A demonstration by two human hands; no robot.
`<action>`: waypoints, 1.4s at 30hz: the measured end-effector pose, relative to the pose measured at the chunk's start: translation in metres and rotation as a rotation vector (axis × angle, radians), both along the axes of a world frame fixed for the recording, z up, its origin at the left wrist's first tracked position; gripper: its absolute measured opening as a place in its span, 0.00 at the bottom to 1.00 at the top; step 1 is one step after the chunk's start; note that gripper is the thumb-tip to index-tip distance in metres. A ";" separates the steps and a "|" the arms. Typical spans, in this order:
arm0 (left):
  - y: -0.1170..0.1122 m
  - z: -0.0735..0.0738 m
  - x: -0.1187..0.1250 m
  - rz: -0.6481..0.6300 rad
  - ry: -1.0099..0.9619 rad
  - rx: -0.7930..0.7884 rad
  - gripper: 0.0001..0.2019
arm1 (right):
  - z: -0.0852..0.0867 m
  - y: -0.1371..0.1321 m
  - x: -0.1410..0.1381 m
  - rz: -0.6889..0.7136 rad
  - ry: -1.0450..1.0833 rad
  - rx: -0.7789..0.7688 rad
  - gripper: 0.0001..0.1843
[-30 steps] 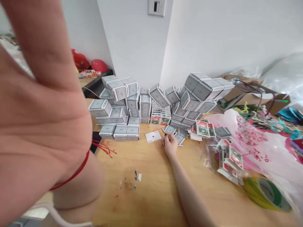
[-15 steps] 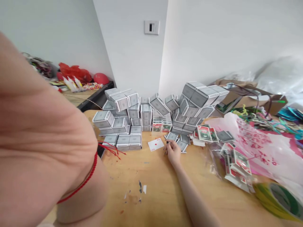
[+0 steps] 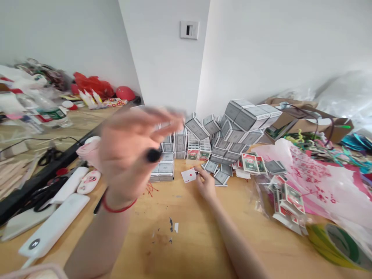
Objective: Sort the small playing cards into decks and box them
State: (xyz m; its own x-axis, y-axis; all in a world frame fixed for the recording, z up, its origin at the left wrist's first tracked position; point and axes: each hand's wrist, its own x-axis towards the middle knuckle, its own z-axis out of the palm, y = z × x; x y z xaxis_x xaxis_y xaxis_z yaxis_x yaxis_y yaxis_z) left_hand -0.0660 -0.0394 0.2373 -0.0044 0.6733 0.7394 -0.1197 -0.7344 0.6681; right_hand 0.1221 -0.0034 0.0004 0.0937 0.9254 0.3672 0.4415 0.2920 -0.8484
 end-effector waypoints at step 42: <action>0.039 -0.243 0.055 -0.207 0.504 -0.689 0.09 | 0.059 0.072 -0.041 -0.115 -1.217 -0.140 0.22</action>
State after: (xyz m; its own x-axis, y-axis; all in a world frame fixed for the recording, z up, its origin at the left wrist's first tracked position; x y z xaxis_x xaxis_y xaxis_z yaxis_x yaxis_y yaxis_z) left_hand -0.0106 0.0000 -0.0056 0.3847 0.9217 0.0487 0.2227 -0.1439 0.9642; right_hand 0.0811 0.0688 0.0593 -0.1564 0.9729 0.1703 0.9839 0.1384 0.1130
